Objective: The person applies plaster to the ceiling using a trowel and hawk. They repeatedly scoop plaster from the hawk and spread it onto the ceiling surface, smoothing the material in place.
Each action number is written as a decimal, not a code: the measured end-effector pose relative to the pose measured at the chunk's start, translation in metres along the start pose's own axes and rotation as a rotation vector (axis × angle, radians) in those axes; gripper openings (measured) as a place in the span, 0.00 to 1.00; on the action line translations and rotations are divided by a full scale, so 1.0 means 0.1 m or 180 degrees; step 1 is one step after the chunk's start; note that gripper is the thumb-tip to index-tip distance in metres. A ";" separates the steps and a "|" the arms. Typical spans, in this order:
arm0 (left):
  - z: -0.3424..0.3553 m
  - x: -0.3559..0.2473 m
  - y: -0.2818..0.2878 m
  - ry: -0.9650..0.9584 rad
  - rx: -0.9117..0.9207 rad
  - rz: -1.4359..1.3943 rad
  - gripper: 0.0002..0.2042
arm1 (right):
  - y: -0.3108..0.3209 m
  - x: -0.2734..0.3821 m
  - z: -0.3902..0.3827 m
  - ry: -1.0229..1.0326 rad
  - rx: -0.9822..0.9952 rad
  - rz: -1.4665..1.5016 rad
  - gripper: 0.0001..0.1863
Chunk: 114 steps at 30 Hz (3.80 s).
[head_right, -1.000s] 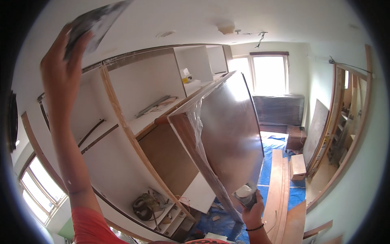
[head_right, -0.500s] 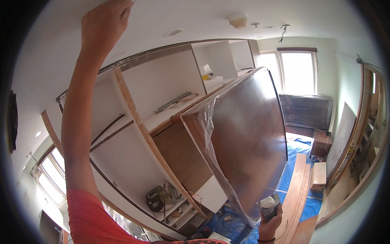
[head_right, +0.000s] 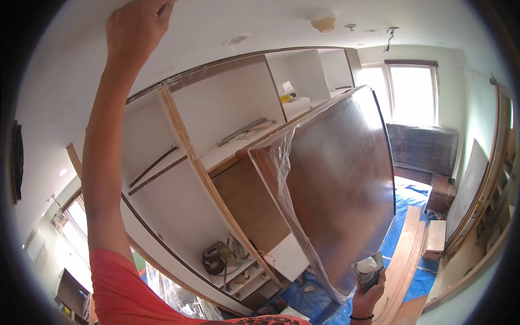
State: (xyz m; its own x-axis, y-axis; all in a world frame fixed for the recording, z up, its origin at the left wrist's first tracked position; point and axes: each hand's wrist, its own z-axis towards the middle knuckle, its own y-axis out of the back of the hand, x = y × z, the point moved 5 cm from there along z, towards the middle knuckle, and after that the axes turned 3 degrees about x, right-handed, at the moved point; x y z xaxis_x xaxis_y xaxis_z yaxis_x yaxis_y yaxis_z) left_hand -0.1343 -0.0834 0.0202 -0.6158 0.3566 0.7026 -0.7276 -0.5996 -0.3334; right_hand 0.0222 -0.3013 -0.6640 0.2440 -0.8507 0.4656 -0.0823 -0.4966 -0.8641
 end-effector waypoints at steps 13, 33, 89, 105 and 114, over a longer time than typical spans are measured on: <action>-0.12 -0.09 -0.51 -0.0004 0.0718 -0.0093 0.05 | -0.04 0.23 -0.04 0.0385 0.0920 0.0262 0.24; -0.38 0.54 1.17 -0.0077 0.0263 0.1158 0.02 | -0.08 0.11 0.16 0.1512 0.0940 -0.2350 0.29; -3.10 -1.22 1.09 0.2775 0.2288 -0.2969 0.17 | -0.77 -0.45 -0.20 -0.0569 0.0701 0.0354 0.22; -3.36 -3.89 2.13 0.1296 0.2437 -0.4527 0.28 | -0.79 -0.66 -0.63 -0.0522 0.0424 -0.0512 0.24; -3.51 -2.89 1.40 0.3592 0.1218 -0.5277 0.17 | -1.25 0.06 -0.24 0.1082 0.1219 -0.0820 0.23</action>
State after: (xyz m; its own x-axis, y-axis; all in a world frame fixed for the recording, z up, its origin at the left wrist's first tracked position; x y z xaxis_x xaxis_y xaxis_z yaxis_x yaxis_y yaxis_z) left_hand -0.1647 -0.0188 -0.4502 0.4489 0.7115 -0.5406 -0.6783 0.6652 0.3122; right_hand 0.0108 -0.2489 -0.5488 -0.1200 -0.7496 0.6510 0.3101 -0.6512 -0.6927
